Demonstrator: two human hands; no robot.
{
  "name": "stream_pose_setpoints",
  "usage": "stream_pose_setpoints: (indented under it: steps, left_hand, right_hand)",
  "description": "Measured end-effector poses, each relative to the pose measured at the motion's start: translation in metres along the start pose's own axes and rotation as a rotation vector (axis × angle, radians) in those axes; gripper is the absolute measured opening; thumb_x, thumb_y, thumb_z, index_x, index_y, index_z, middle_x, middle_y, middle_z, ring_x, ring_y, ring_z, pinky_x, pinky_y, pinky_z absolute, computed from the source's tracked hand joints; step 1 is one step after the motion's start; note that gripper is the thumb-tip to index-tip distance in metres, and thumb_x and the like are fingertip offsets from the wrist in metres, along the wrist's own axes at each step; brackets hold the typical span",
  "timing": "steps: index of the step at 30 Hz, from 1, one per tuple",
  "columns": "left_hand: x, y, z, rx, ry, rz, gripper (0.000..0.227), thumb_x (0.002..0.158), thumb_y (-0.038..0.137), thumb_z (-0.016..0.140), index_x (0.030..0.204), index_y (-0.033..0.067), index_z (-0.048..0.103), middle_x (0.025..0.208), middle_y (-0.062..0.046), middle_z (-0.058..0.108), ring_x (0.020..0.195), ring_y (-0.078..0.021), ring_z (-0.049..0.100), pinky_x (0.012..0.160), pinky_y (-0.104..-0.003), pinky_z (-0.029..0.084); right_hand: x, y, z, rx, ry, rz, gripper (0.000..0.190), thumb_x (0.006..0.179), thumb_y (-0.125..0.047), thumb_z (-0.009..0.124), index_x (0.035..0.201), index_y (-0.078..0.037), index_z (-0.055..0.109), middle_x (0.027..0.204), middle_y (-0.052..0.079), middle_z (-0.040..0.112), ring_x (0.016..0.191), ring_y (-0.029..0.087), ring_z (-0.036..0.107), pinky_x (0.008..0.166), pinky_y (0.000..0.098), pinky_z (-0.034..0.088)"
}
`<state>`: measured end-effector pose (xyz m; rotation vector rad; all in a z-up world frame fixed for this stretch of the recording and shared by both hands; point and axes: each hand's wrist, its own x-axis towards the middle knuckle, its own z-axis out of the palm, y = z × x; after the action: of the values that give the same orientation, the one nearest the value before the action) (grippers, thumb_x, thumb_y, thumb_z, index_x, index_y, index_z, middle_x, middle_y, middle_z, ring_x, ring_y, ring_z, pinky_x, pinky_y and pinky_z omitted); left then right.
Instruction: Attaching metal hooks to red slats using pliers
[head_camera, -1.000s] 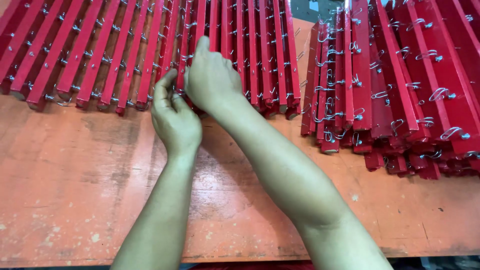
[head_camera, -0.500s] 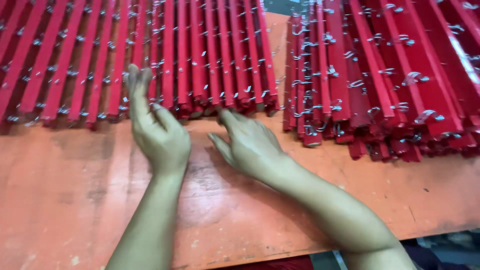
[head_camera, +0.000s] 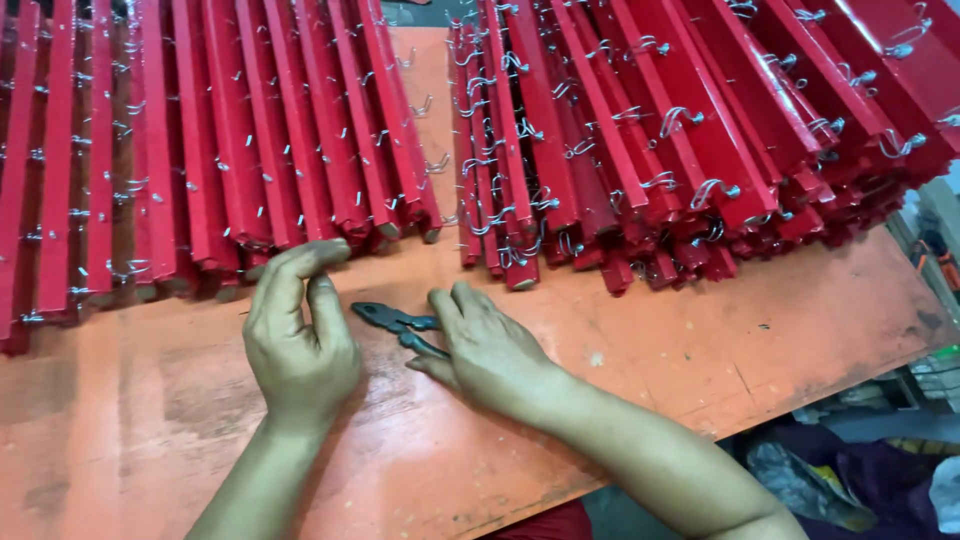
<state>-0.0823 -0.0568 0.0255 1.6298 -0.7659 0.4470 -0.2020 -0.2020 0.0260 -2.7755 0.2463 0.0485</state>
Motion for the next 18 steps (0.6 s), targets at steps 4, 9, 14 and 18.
stream_pose_setpoints:
  steps: [4,9,14,18]
  left_hand:
    - [-0.003,0.005,0.013,-0.001,-0.089,-0.036,0.028,0.094,-0.006,0.054,0.103,0.0123,0.073,0.098,-0.006,0.073,0.101,-0.0316,0.07,0.094,-0.045,0.053]
    - [-0.004,0.003,0.022,-0.018,-0.211,0.008,0.029,0.09,-0.007,0.054,0.095,0.0135,0.073,0.092,-0.007,0.073,0.091,-0.0349,0.071,0.081,-0.046,0.055]
    - [0.001,0.009,0.032,-0.055,-0.216,0.001,0.029,0.09,-0.007,0.053,0.095,0.0126,0.073,0.093,-0.008,0.072,0.09,-0.0341,0.071,0.079,-0.045,0.056]
    - [0.009,0.018,0.042,-0.087,-0.221,0.002,0.027,0.089,-0.008,0.055,0.1,0.0095,0.072,0.092,-0.011,0.07,0.088,-0.0334,0.069,0.077,-0.042,0.057]
  right_hand:
    - [0.004,0.009,0.007,-0.134,0.081,-0.101,0.04,0.087,-0.041,0.07,0.108,-0.009,0.058,0.098,0.012,0.054,0.1,0.037,0.061,0.078,0.0485,0.057]
    - [0.002,0.013,0.01,-0.157,0.075,-0.107,0.04,0.085,-0.046,0.066,0.104,-0.012,0.057,0.099,0.01,0.053,0.102,0.034,0.058,0.075,0.0482,0.056]
    - [-0.002,0.016,0.008,-0.13,0.063,-0.09,0.038,0.087,-0.044,0.064,0.103,-0.011,0.057,0.097,0.011,0.054,0.102,0.034,0.058,0.073,0.0478,0.057]
    - [-0.004,0.02,0.001,-0.137,0.026,-0.062,0.04,0.087,-0.045,0.063,0.107,-0.01,0.058,0.1,0.01,0.056,0.103,0.033,0.06,0.074,0.0481,0.057]
